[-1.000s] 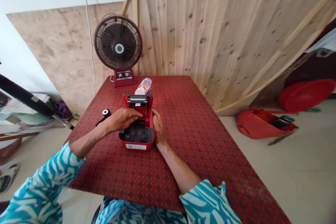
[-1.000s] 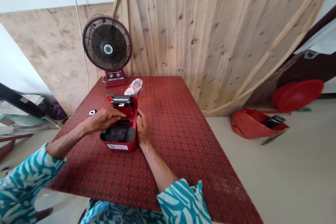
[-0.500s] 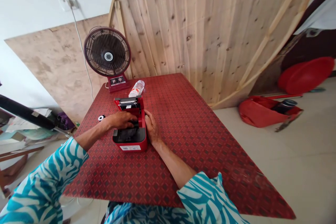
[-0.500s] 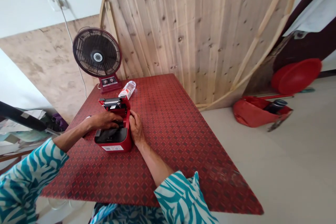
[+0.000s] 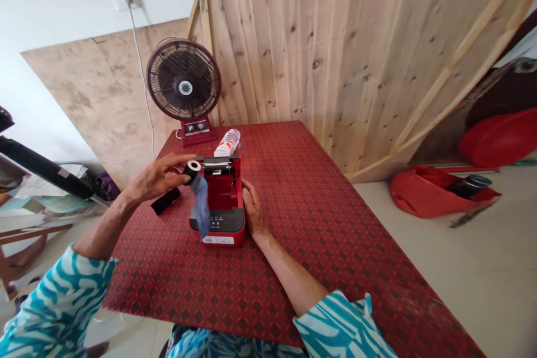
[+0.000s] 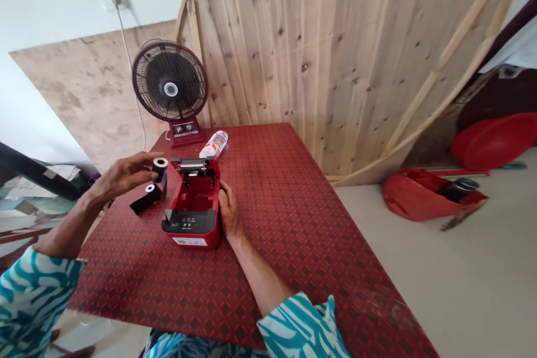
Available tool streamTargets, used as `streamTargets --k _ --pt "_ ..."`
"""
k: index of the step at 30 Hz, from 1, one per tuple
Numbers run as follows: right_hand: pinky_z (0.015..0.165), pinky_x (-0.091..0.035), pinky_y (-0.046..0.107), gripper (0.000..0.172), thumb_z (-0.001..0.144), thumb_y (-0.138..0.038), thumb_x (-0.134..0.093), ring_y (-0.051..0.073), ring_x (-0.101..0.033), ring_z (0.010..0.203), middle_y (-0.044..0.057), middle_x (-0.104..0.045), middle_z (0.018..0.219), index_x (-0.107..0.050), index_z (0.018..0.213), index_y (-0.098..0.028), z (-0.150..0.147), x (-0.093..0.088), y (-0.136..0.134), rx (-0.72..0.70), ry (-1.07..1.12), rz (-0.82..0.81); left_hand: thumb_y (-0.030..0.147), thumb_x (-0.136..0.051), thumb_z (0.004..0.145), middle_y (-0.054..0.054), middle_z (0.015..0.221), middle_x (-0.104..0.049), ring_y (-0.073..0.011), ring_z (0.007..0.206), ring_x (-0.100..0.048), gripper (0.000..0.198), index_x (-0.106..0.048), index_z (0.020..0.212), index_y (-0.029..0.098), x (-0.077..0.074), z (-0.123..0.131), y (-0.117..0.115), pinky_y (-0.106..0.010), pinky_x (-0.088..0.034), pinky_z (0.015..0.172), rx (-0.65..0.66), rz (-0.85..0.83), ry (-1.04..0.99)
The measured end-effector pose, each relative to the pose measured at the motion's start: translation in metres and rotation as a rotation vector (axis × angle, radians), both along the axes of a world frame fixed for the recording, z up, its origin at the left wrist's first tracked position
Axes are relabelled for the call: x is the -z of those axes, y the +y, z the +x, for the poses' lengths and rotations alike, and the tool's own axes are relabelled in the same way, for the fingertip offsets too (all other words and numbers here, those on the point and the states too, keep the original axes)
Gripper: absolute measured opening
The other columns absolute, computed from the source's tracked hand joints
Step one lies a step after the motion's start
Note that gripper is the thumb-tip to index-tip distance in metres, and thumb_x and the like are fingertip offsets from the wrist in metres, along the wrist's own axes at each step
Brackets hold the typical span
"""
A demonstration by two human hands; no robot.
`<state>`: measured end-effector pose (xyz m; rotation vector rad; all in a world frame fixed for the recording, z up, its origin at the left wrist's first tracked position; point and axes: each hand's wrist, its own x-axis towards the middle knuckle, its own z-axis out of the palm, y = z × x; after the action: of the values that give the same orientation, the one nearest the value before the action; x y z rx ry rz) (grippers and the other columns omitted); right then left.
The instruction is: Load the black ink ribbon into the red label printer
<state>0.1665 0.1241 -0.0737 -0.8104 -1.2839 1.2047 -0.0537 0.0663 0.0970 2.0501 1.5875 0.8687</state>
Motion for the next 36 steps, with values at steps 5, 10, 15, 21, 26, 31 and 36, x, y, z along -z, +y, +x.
streamTargets --k 5,10,15,21,26,31,36 --pt "0.108 -0.034 0.045 0.041 0.089 -0.047 -0.043 0.021 -0.05 0.122 0.006 -0.059 0.129 -0.058 0.12 -0.025 0.002 0.003 0.001 0.0 -0.025 0.008 0.031 -0.073 0.066 -0.004 0.09 -0.066 -0.0163 0.081 -0.063 0.042 -0.058 0.102 0.015 0.023 -0.05 0.03 -0.031 -0.051 0.077 -0.185 0.053 -0.403" --pt "0.109 -0.033 0.045 0.047 0.088 -0.052 -0.041 0.023 -0.05 0.124 0.008 -0.058 0.131 -0.057 0.121 -0.022 0.006 0.002 0.0 0.006 -0.092 -0.024 0.026 -0.068 0.063 -0.003 0.09 -0.066 -0.0166 0.08 -0.063 0.042 -0.053 0.101 0.015 0.063 -0.074 0.085 -0.031 -0.05 0.076 -0.28 0.052 -0.338" --pt "0.107 -0.035 0.044 0.048 0.088 -0.053 -0.04 0.023 -0.05 0.124 0.008 -0.058 0.131 -0.056 0.122 -0.023 0.008 0.004 0.001 0.004 -0.121 -0.031 0.015 -0.066 0.059 -0.001 0.082 -0.067 -0.0181 0.077 -0.063 0.036 -0.059 0.094 0.017 0.095 -0.075 0.132 -0.029 -0.049 0.072 -0.282 -0.011 -0.219" --pt "0.106 -0.036 0.042 0.049 0.087 -0.054 -0.042 0.023 -0.05 0.124 0.008 -0.058 0.132 -0.057 0.121 -0.023 0.008 0.004 0.001 0.004 -0.118 -0.057 0.012 -0.064 0.058 -0.001 0.079 -0.068 -0.0211 0.083 -0.063 0.023 -0.061 0.08 0.019 0.122 -0.072 0.152 -0.03 -0.047 0.078 -0.326 -0.055 -0.082" --pt "0.107 -0.035 0.042 0.048 0.088 -0.052 -0.041 0.023 -0.05 0.124 0.008 -0.058 0.132 -0.056 0.122 -0.021 0.008 0.002 0.0 -0.011 -0.117 -0.058 0.016 -0.067 0.059 -0.003 0.091 -0.07 -0.0229 0.09 -0.065 0.037 -0.063 0.095 0.019 0.128 -0.075 0.153 -0.033 -0.049 0.084 -0.311 -0.088 -0.066" --pt "0.106 -0.035 0.043 0.049 0.087 -0.053 -0.04 0.023 -0.051 0.122 0.01 -0.059 0.13 -0.056 0.121 -0.02 0.007 0.002 0.001 0.006 -0.135 -0.057 0.035 -0.07 0.063 -0.013 0.113 -0.067 -0.0259 0.098 -0.065 0.059 -0.058 0.116 0.013 0.115 -0.101 0.13 -0.039 -0.052 0.086 -0.283 -0.136 -0.138" --pt "0.105 -0.037 0.043 0.049 0.086 -0.052 -0.04 0.023 -0.053 0.119 0.011 -0.061 0.127 -0.057 0.119 -0.02 0.005 0.001 0.003 0.031 -0.134 -0.035 0.054 -0.067 0.066 -0.013 0.119 -0.066 -0.0277 0.108 -0.062 0.06 -0.062 0.111 0.014 0.101 -0.133 0.057 -0.043 -0.048 0.095 -0.258 -0.205 -0.187"
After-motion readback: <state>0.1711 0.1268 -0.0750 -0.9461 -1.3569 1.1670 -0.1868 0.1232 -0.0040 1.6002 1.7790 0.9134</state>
